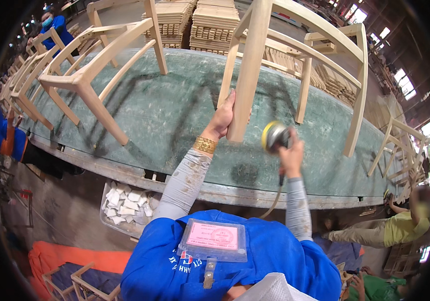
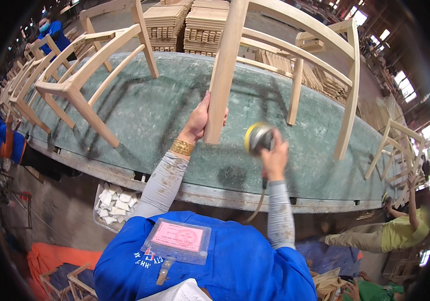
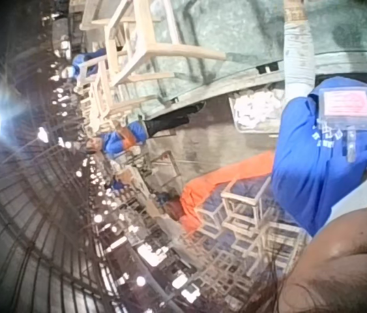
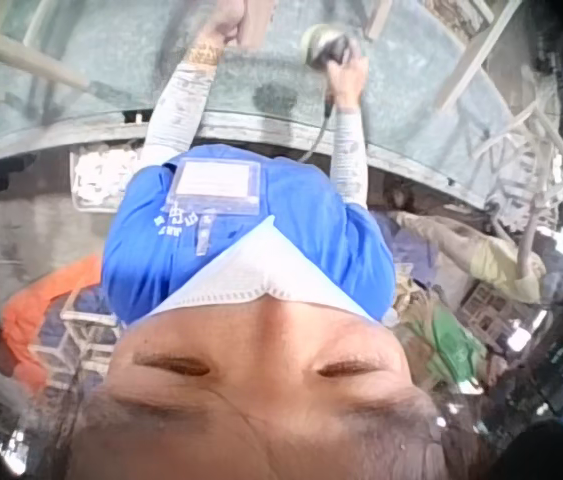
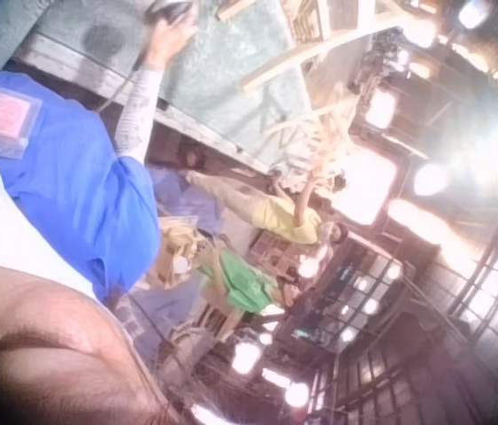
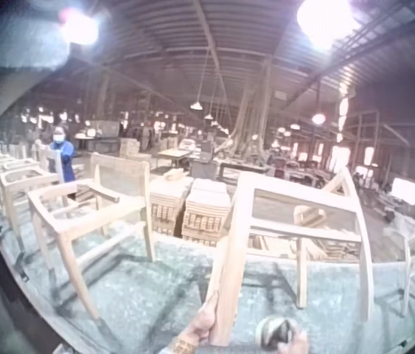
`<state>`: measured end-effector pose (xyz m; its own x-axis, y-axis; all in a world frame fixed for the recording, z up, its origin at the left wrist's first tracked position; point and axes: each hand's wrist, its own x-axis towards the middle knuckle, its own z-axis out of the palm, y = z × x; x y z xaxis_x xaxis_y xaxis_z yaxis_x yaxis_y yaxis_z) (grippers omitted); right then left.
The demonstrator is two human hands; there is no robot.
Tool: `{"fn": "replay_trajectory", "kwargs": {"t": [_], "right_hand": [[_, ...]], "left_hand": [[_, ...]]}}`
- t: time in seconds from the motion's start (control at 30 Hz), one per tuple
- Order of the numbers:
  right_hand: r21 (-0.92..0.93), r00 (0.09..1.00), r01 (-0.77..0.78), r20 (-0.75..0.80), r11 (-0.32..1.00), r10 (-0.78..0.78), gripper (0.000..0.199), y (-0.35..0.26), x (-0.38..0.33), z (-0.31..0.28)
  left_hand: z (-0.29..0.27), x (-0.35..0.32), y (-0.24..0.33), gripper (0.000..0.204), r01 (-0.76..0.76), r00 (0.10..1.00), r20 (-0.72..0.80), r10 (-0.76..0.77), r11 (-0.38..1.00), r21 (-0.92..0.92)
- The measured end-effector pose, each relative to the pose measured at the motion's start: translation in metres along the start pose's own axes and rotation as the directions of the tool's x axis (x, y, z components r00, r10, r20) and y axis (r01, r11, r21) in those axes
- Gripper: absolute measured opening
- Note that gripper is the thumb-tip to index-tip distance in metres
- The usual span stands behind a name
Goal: The person uses a handheld orbital sander to smooth the legs and frame of unfinished wooden chairs on a workbench. They repeatedly reposition each chair to access different legs and surfaces, then move the sanded chair aside and bring in the next one.
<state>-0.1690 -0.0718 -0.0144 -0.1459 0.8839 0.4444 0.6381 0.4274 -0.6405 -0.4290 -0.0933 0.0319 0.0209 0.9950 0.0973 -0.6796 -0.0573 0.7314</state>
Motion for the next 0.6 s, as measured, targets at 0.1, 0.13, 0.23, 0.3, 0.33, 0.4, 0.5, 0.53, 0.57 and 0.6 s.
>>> {"fn": "replay_trajectory", "kwargs": {"t": [0.1,0.13,0.23,0.3,0.33,0.4,0.5,0.53,0.57,0.6], "right_hand": [[-0.093,0.915,0.357,-0.166,0.929,-0.368,0.069,-0.111,0.068,-0.051],[-0.167,0.840,0.495,-0.157,0.853,-0.519,0.068,-0.148,0.083,-0.063],[-0.299,0.742,0.646,0.028,0.703,-0.670,0.066,-0.214,0.113,-0.052],[-0.415,0.757,0.638,0.185,0.649,-0.627,0.064,-0.229,0.132,-0.026],[-0.297,0.718,0.691,0.175,0.659,-0.674,0.062,-0.220,0.150,-0.017],[-0.344,0.704,0.693,0.134,0.634,-0.697,0.065,-0.235,0.178,-0.008],[-0.442,0.718,0.652,0.099,0.616,-0.689,0.068,-0.245,0.191,-0.003],[-0.430,0.701,0.678,0.132,0.596,-0.701,0.068,-0.247,0.190,0.000],[-0.418,0.683,0.702,0.164,0.577,-0.712,0.067,-0.249,0.189,0.002],[-0.383,0.680,0.718,0.208,0.581,-0.703,0.068,-0.250,0.186,0.005]], "left_hand": [[-0.005,0.001,0.005,0.050,-0.040,0.995,-0.088,0.043,0.999,0.029],[-0.003,0.001,0.006,0.049,-0.054,0.994,-0.097,0.056,0.998,0.027],[0.001,0.003,0.015,0.047,-0.068,0.993,-0.097,0.069,0.998,0.018],[0.001,0.006,0.018,0.045,-0.047,0.996,-0.071,0.046,0.999,-0.014],[0.007,0.007,0.019,0.044,-0.038,0.994,-0.101,0.040,0.999,0.026],[0.005,0.011,0.020,0.044,-0.065,0.994,-0.087,0.067,0.998,0.023],[0.003,0.010,0.016,0.043,-0.069,0.994,-0.079,0.069,0.998,0.005],[0.000,0.012,0.018,0.042,-0.082,0.993,-0.087,0.081,0.997,0.001],[-0.003,0.013,0.020,0.042,-0.091,0.990,-0.106,0.092,0.996,0.013],[-0.005,0.014,0.021,0.042,-0.100,0.987,-0.124,0.102,0.995,0.024]]}}
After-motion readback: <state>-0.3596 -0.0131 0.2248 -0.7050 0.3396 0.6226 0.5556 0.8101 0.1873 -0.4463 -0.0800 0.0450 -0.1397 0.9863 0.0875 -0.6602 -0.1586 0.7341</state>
